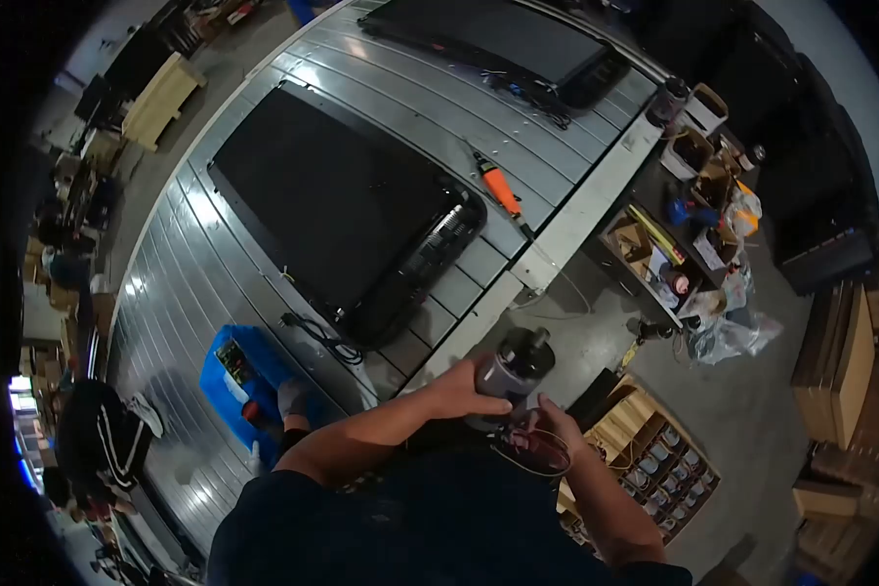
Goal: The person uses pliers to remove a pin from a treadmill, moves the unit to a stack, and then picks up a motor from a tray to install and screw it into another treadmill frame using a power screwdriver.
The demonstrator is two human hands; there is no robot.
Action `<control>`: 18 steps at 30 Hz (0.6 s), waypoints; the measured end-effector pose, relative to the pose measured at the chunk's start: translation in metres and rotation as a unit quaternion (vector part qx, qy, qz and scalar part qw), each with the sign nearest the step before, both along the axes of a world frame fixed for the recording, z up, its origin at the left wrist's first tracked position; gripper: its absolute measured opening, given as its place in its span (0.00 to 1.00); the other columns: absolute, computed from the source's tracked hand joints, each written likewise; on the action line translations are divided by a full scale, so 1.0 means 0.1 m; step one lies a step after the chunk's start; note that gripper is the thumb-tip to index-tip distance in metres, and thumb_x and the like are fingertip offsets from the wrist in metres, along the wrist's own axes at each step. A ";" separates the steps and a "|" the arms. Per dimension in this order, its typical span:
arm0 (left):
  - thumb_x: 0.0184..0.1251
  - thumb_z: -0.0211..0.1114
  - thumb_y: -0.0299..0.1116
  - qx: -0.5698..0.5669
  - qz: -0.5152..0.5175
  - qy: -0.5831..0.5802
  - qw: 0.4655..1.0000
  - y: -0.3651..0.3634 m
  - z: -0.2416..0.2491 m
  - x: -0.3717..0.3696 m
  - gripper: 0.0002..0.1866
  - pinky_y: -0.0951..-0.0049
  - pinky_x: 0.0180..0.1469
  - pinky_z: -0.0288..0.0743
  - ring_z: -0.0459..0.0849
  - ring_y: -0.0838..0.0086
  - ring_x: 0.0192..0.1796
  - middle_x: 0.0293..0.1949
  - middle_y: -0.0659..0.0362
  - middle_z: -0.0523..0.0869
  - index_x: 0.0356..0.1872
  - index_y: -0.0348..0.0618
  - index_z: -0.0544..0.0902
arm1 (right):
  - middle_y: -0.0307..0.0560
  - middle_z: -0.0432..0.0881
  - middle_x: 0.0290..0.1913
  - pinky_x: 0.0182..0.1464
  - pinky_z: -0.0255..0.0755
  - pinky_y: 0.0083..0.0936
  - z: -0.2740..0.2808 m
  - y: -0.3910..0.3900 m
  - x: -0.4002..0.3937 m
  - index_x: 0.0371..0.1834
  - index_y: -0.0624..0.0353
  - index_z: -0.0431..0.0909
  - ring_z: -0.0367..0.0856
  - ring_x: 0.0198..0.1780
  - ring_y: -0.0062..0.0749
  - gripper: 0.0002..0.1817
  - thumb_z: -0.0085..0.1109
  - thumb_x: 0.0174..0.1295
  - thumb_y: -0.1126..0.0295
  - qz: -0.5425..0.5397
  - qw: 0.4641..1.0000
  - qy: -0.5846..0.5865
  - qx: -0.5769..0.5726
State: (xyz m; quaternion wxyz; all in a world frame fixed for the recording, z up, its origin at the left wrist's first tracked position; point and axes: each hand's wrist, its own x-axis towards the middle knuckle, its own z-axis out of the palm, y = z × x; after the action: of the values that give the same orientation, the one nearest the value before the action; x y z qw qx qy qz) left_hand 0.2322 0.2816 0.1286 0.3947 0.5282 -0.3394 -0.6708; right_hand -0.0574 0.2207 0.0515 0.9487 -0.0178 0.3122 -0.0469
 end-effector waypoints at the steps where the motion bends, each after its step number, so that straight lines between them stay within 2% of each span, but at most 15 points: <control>1: 0.56 0.86 0.43 -0.011 0.084 0.030 0.996 0.14 -0.51 0.12 0.45 0.63 0.65 0.79 0.86 0.64 0.62 0.59 0.50 0.87 0.73 0.37 0.74 | 0.57 0.87 0.50 0.59 0.83 0.42 -0.02 -0.06 0.24 0.53 0.63 0.82 0.89 0.56 0.48 0.15 0.65 0.78 0.61 0.027 0.998 0.045 -0.030; 2: 0.58 0.85 0.41 -0.004 0.143 0.073 0.987 0.15 -0.34 0.28 0.43 0.64 0.64 0.79 0.86 0.66 0.60 0.58 0.52 0.88 0.72 0.37 0.75 | 0.52 0.87 0.52 0.55 0.83 0.39 0.36 -0.10 0.65 0.65 0.61 0.78 0.89 0.56 0.42 0.20 0.67 0.76 0.64 0.103 0.985 0.030 -0.135; 3: 0.59 0.83 0.39 0.002 0.199 0.114 0.973 0.15 -0.17 0.47 0.41 0.64 0.64 0.80 0.86 0.68 0.59 0.58 0.53 0.88 0.72 0.37 0.75 | 0.51 0.86 0.53 0.54 0.83 0.37 0.49 -0.20 0.93 0.68 0.59 0.77 0.89 0.56 0.41 0.21 0.68 0.76 0.65 0.159 0.970 0.026 -0.184; 4: 0.64 0.80 0.37 -0.020 0.241 0.119 0.963 0.19 -0.38 0.60 0.35 0.65 0.62 0.80 0.86 0.71 0.57 0.56 0.56 0.88 0.70 0.37 0.76 | 0.49 0.86 0.53 0.53 0.83 0.35 0.57 -0.30 1.15 0.70 0.58 0.75 0.89 0.56 0.39 0.23 0.68 0.75 0.67 0.212 0.950 0.021 -0.230; 6: 0.66 0.79 0.38 -0.015 0.298 0.143 0.944 0.21 -0.24 0.89 0.33 0.66 0.62 0.80 0.86 0.71 0.57 0.56 0.56 0.88 0.69 0.37 0.77 | 0.48 0.86 0.51 0.50 0.79 0.27 0.62 -0.47 1.61 0.72 0.57 0.73 0.87 0.49 0.30 0.26 0.70 0.73 0.70 0.274 0.921 0.016 -0.277; 8: 0.69 0.76 0.39 0.017 0.366 0.150 0.918 0.24 -0.51 1.08 0.28 0.65 0.60 0.81 0.86 0.71 0.54 0.53 0.56 0.88 0.66 0.39 0.78 | 0.44 0.86 0.52 0.45 0.79 0.25 0.18 -0.70 1.86 0.72 0.59 0.73 0.88 0.50 0.29 0.30 0.73 0.69 0.69 0.318 0.894 0.049 -0.312; 9: 0.70 0.76 0.39 0.030 0.405 0.159 0.900 0.23 -0.68 1.16 0.27 0.65 0.59 0.82 0.86 0.71 0.53 0.52 0.56 0.88 0.65 0.39 0.79 | 0.44 0.86 0.48 0.42 0.78 0.25 0.11 -0.78 2.00 0.63 0.60 0.76 0.85 0.44 0.24 0.25 0.76 0.66 0.70 0.307 0.899 0.038 -0.311; 11: 0.71 0.74 0.39 0.062 0.459 0.146 0.874 0.16 -0.72 1.35 0.24 0.64 0.56 0.83 0.87 0.71 0.50 0.50 0.57 0.88 0.62 0.39 0.80 | 0.44 0.86 0.44 0.41 0.78 0.26 -0.01 -0.94 2.37 0.57 0.58 0.77 0.84 0.43 0.23 0.21 0.77 0.66 0.70 0.332 0.850 0.078 -0.401; 12: 0.72 0.74 0.39 0.058 0.497 0.155 0.852 0.15 -0.94 1.42 0.23 0.64 0.55 0.84 0.87 0.71 0.50 0.50 0.57 0.88 0.62 0.39 0.80 | 0.45 0.86 0.43 0.40 0.78 0.27 -0.05 -1.00 2.56 0.54 0.58 0.77 0.83 0.42 0.23 0.19 0.77 0.65 0.70 0.343 0.824 0.096 -0.442; 13: 0.73 0.73 0.39 0.053 0.535 0.164 0.827 0.08 -1.03 1.48 0.23 0.64 0.54 0.84 0.87 0.71 0.49 0.50 0.57 0.88 0.62 0.38 0.80 | 0.45 0.85 0.37 0.43 0.80 0.31 -0.07 -1.07 2.75 0.46 0.58 0.74 0.86 0.41 0.29 0.17 0.76 0.66 0.68 0.357 0.763 0.097 -0.530; 15: 0.73 0.74 0.44 0.059 0.594 0.132 0.792 0.00 -1.20 1.61 0.26 0.66 0.53 0.84 0.88 0.72 0.48 0.49 0.58 0.88 0.63 0.38 0.80 | 0.45 0.85 0.36 0.43 0.79 0.34 -0.14 -1.20 3.14 0.42 0.59 0.74 0.86 0.40 0.31 0.19 0.79 0.62 0.64 0.396 0.641 0.108 -0.648; 18: 0.70 0.76 0.51 0.125 0.639 0.056 0.757 -0.04 -1.43 1.77 0.33 0.67 0.54 0.82 0.87 0.71 0.49 0.50 0.57 0.88 0.64 0.37 0.80 | 0.51 0.86 0.40 0.45 0.78 0.38 -0.24 -1.28 3.53 0.42 0.60 0.75 0.87 0.43 0.41 0.19 0.77 0.62 0.62 0.410 0.613 0.070 -0.672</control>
State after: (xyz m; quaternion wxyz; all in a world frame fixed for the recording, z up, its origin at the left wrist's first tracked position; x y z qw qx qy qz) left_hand 0.4097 0.2779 -0.0147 0.6803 0.6285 0.1864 -0.3279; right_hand 0.2951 0.0926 0.0274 0.5664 -0.7799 0.2193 0.1514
